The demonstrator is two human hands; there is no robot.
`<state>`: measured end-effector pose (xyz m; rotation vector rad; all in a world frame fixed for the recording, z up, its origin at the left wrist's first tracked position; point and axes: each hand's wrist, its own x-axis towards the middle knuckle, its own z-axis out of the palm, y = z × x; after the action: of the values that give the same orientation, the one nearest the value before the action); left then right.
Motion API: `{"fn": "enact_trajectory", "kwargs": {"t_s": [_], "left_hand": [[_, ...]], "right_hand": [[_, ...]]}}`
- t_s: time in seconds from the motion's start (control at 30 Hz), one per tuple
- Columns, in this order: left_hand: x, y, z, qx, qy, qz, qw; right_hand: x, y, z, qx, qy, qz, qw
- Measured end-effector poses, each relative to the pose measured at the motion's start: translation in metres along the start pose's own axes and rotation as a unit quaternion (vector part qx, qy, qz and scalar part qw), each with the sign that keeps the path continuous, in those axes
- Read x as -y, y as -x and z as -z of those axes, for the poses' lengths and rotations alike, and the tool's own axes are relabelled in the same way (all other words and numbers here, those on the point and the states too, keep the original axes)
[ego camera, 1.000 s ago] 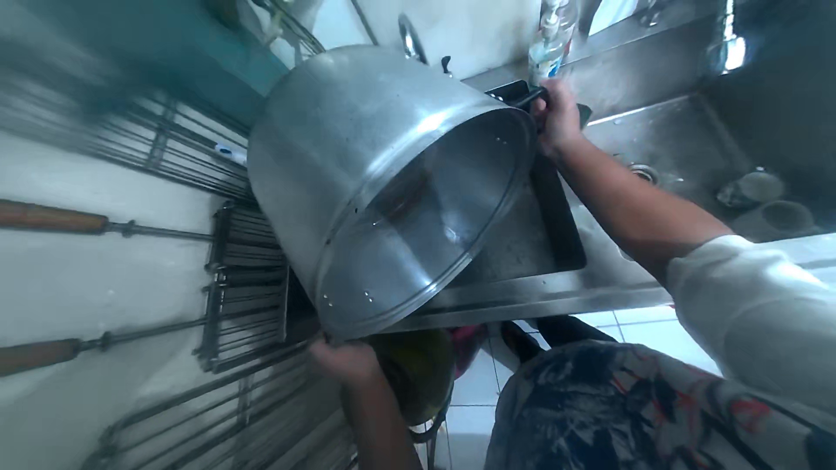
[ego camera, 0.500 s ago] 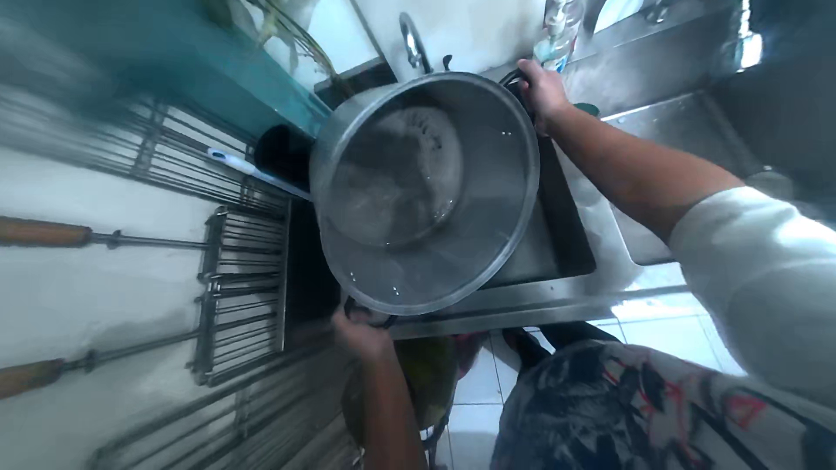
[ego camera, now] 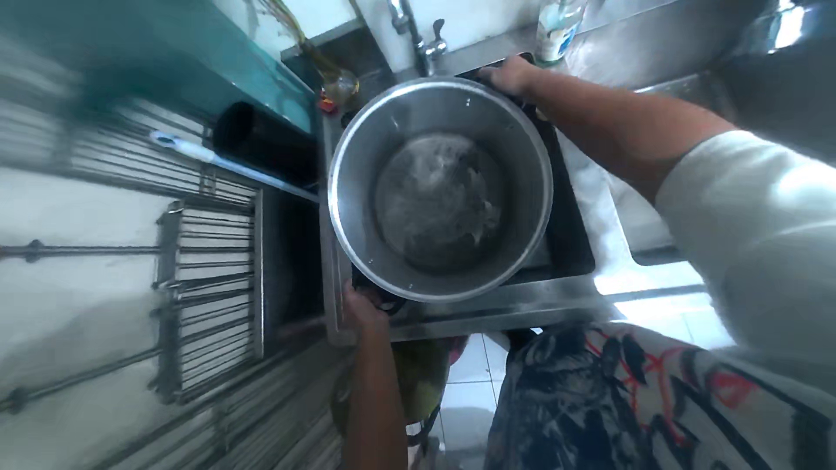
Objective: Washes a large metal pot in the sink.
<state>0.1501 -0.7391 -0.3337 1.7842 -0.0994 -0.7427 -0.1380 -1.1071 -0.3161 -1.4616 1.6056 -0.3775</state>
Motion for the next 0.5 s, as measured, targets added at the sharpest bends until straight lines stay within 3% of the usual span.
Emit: {"fn": "enact_trajectory", "kwargs": {"t_s": [0.1, 0.27, 0.5], "left_hand": [[0.006, -0.019, 0.007, 0.018, -0.110, 0.007, 0.994], [0.000, -0.027, 0.007, 0.085, -0.353, 0.035, 0.931], [0.011, -0.040, -0.012, 0.099, -0.433, 0.071, 0.893]], "right_hand": [[-0.014, -0.039, -0.022, 0.017, 0.060, -0.035, 0.997], [-0.017, -0.044, -0.044, 0.063, 0.146, -0.055, 0.986], [-0.015, -0.027, -0.045, 0.112, 0.196, -0.083, 0.971]]}}
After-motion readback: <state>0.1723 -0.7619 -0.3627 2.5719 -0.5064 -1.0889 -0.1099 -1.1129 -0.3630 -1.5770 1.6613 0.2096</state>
